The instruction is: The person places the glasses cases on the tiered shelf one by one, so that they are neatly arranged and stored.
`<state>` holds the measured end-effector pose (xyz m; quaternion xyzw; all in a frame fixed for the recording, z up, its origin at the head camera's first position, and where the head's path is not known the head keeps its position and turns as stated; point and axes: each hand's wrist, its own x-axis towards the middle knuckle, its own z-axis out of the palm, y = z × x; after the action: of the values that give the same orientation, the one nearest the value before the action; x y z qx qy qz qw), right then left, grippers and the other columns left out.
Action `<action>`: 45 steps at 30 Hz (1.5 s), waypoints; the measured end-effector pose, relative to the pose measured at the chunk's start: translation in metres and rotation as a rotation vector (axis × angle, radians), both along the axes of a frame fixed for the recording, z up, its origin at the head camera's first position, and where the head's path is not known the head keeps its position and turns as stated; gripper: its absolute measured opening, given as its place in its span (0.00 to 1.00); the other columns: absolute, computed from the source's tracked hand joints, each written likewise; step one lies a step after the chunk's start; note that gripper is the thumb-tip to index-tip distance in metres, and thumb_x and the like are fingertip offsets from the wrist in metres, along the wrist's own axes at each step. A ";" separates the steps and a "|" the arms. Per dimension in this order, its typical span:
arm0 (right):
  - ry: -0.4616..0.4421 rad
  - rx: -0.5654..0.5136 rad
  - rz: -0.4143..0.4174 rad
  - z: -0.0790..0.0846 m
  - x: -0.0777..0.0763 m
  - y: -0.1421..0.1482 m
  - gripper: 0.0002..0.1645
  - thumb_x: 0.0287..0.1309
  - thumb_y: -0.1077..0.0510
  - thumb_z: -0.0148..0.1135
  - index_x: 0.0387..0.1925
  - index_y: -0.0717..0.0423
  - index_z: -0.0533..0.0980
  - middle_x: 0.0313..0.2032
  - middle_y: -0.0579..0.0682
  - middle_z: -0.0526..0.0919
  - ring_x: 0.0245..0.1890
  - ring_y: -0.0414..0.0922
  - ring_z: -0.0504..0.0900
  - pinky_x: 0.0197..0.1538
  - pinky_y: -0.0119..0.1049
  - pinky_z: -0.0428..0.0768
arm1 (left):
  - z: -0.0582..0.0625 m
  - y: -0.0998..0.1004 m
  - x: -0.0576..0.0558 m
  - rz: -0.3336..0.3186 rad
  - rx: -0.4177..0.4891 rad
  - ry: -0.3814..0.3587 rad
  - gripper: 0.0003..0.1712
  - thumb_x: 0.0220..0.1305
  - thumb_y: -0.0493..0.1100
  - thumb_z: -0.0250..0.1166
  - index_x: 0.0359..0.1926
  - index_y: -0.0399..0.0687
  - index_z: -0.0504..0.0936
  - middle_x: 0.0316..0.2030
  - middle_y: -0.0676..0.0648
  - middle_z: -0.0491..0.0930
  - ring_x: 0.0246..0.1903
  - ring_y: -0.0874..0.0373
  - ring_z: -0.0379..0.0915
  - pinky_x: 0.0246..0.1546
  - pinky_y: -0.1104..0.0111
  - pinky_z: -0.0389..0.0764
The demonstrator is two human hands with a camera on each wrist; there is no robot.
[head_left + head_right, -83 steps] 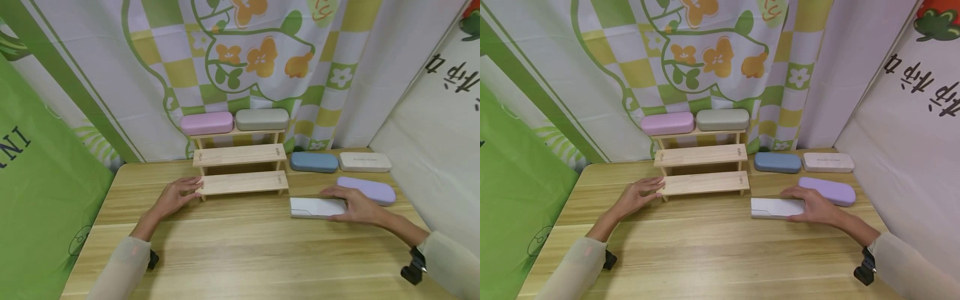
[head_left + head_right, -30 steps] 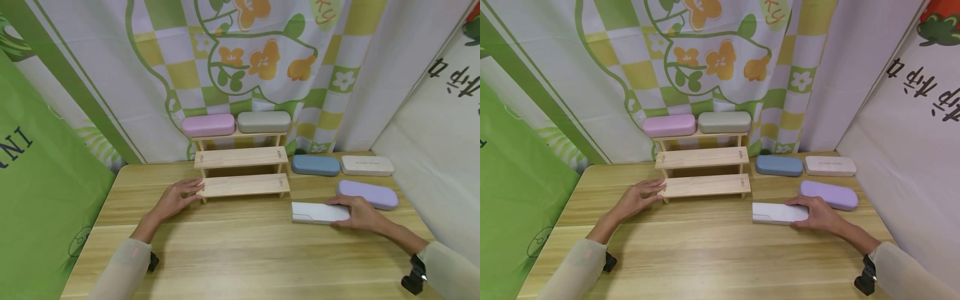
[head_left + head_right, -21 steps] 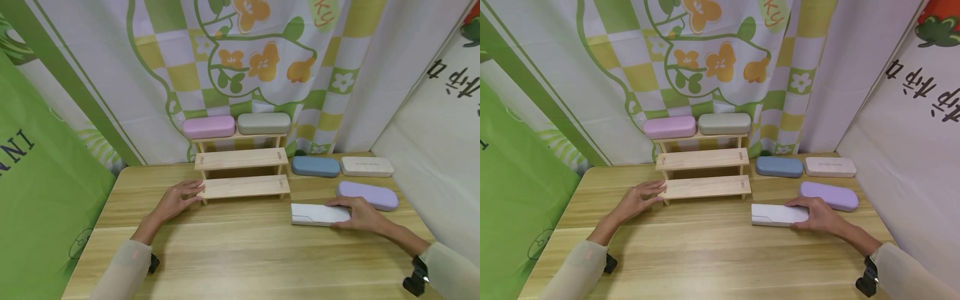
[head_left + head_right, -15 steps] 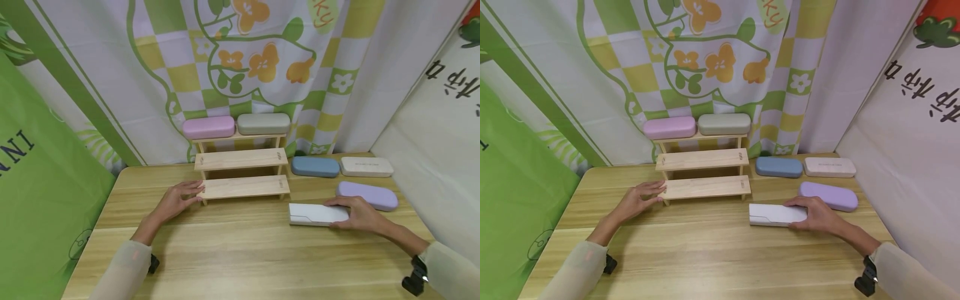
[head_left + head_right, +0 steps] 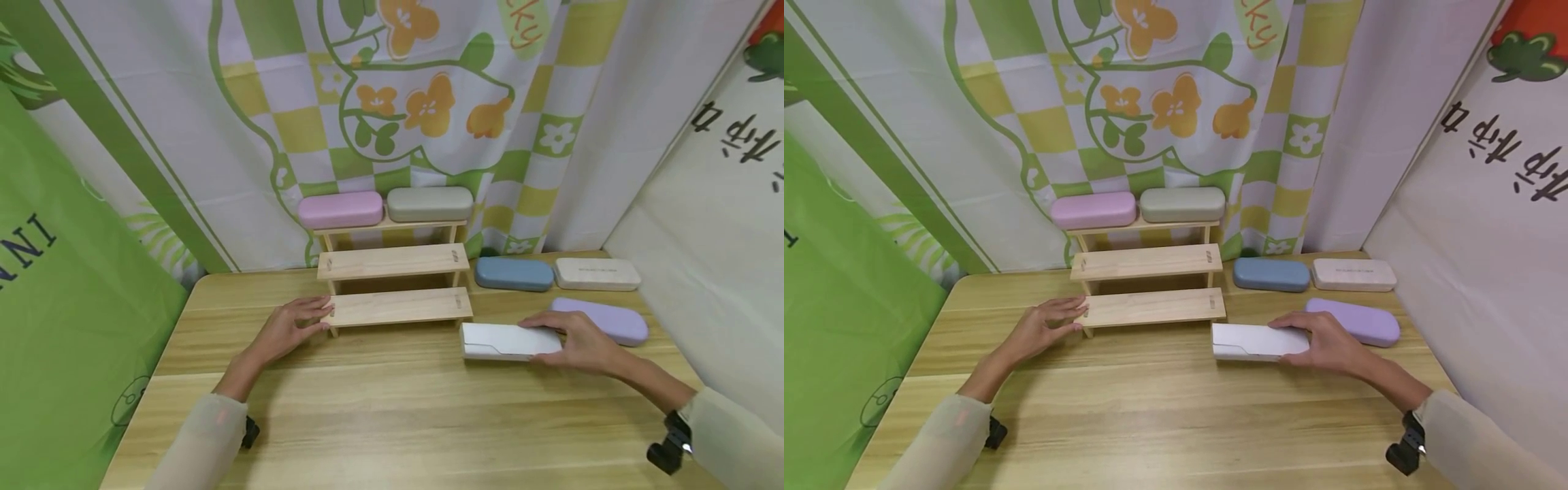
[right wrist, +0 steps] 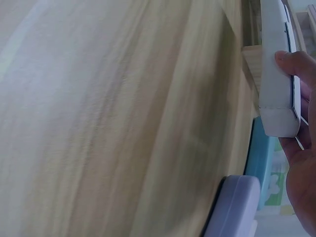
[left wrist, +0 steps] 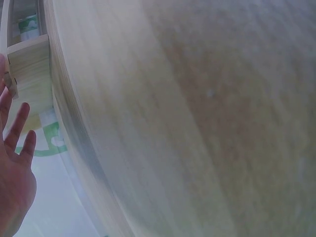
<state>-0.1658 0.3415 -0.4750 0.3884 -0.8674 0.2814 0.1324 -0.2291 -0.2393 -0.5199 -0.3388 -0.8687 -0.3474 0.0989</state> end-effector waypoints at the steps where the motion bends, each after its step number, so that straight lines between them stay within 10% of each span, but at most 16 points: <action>1: 0.005 -0.005 0.006 0.001 -0.001 -0.001 0.37 0.33 0.62 0.90 0.52 0.53 0.88 0.46 0.48 0.92 0.44 0.39 0.88 0.48 0.16 0.78 | 0.000 0.000 0.000 -0.003 0.002 -0.002 0.24 0.61 0.39 0.79 0.59 0.45 0.88 0.65 0.42 0.81 0.63 0.39 0.80 0.63 0.43 0.80; 28: -0.009 -0.074 0.016 0.036 -0.036 -0.049 0.37 0.35 0.64 0.89 0.54 0.54 0.88 0.49 0.51 0.92 0.47 0.53 0.90 0.46 0.19 0.79 | 0.000 0.000 0.000 0.004 0.023 -0.047 0.23 0.62 0.38 0.78 0.59 0.45 0.88 0.66 0.43 0.80 0.64 0.41 0.79 0.65 0.47 0.79; 45: -0.034 -0.106 0.010 0.042 -0.048 -0.072 0.34 0.38 0.60 0.88 0.53 0.53 0.88 0.47 0.51 0.92 0.44 0.45 0.89 0.36 0.24 0.81 | 0.002 0.002 0.001 0.000 0.022 -0.058 0.23 0.62 0.38 0.78 0.59 0.44 0.88 0.66 0.42 0.80 0.64 0.40 0.79 0.64 0.44 0.79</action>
<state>-0.2142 0.2697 -0.4327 0.3804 -0.8515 0.3341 0.1366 -0.2277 -0.2376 -0.5176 -0.3274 -0.8674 -0.3667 0.0775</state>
